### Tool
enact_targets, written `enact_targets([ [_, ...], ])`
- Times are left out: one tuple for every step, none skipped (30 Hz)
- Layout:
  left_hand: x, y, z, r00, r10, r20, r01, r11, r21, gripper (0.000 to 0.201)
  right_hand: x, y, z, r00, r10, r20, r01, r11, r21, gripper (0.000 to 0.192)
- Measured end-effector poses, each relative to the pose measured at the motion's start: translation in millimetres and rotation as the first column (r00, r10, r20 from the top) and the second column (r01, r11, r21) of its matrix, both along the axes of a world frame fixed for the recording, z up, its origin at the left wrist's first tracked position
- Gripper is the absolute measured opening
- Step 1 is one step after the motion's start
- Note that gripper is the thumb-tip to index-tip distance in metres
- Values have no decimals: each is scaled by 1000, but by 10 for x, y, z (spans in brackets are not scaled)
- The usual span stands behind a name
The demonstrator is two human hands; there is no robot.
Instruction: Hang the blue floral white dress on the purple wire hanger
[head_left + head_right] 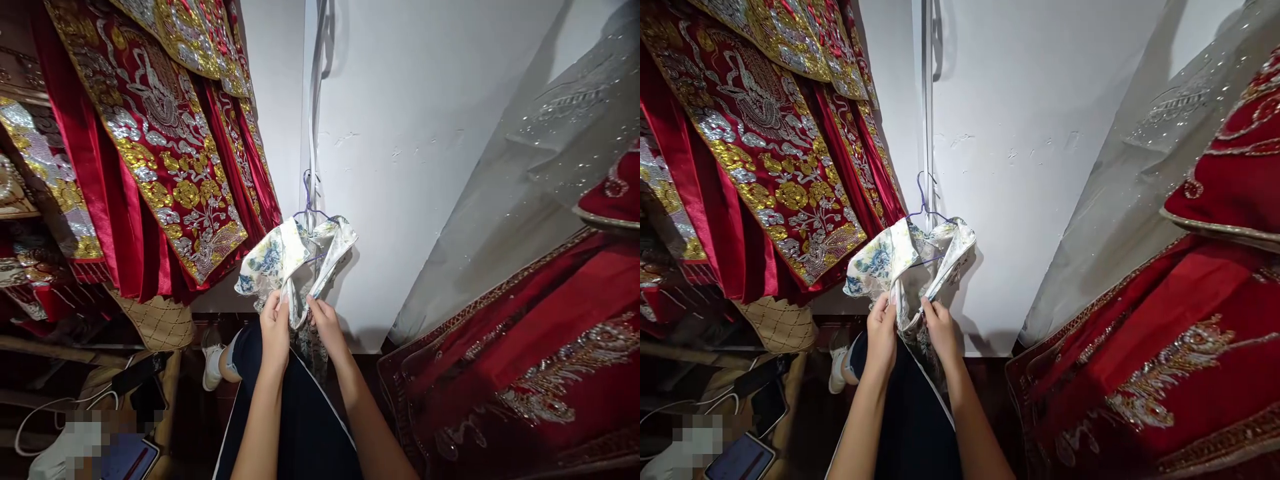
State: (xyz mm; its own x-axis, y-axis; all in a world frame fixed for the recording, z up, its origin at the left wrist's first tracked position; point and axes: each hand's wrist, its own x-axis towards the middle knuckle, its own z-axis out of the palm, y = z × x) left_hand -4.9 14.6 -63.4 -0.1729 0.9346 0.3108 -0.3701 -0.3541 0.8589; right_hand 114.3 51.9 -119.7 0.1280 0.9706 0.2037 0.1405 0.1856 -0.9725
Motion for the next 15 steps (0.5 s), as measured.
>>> enact_targets([
  [-24, -45, 21, 1000, -18, -12, 18, 1000, -2, 26, -10, 11, 10, 1000, 30, -4, -30, 998, -52, 46],
  [-44, -80, 16, 999, -31, -24, 31, 999, -10, 26, -11, 0, 11, 999, 52, -12, -53, 995, -89, 46],
  [-57, -106, -18, 999, -36, -33, 35, 999, -23, 26, -7, -35, 0, 998, 67, -20, -68, 991, -113, 45],
  [-60, -125, -84, 998, -38, -45, 36, 999, -38, 26, -3, -91, -23, 997, 74, -24, -76, 989, -124, 44],
  [-51, -138, -177, 997, -38, -62, 35, 998, -54, 27, -2, -163, -56, 997, 76, -25, -79, 988, -131, 44],
  [-31, -147, -290, 996, -33, -81, 28, 997, -71, 29, -4, -244, -92, 996, 76, -35, -80, 987, -140, 44],
  [-1, -156, -414, 994, -26, -102, 17, 996, -88, 30, -9, -324, -126, 996, 73, -57, -81, 986, -147, 45],
  [37, -165, -536, 992, -16, -129, 3, 995, -102, 32, -16, -396, -153, 994, 67, -88, -79, 986, -149, 47],
  [78, -177, -645, 987, -8, -159, -10, 994, -111, 34, -23, -455, -168, 990, 60, -124, -78, 986, -146, 48],
  [119, -191, -733, 981, -5, -193, -17, 993, -116, 34, -29, -500, -170, 986, 54, -157, -75, 988, -137, 49],
  [155, -207, -793, 974, -10, -226, -17, 993, -117, 34, -32, -529, -158, 982, 47, -182, -71, 990, -123, 49],
  [184, -223, -826, 965, -20, -261, -10, 994, -113, 32, -34, -546, -136, 980, 45, -193, -66, 992, -105, 49],
  [203, -237, -835, 954, -30, -300, -1, 995, -103, 30, -33, -554, -107, 980, 48, -191, -66, 994, -87, 49],
  [213, -248, -825, 941, -32, -335, 3, 996, -86, 27, -31, -558, -75, 981, 54, -187, -68, 995, -71, 48],
  [213, -255, -806, 930, -23, -368, 0, 998, -65, 24, -28, -561, -46, 981, 68, -182, -79, 995, -56, 46],
])
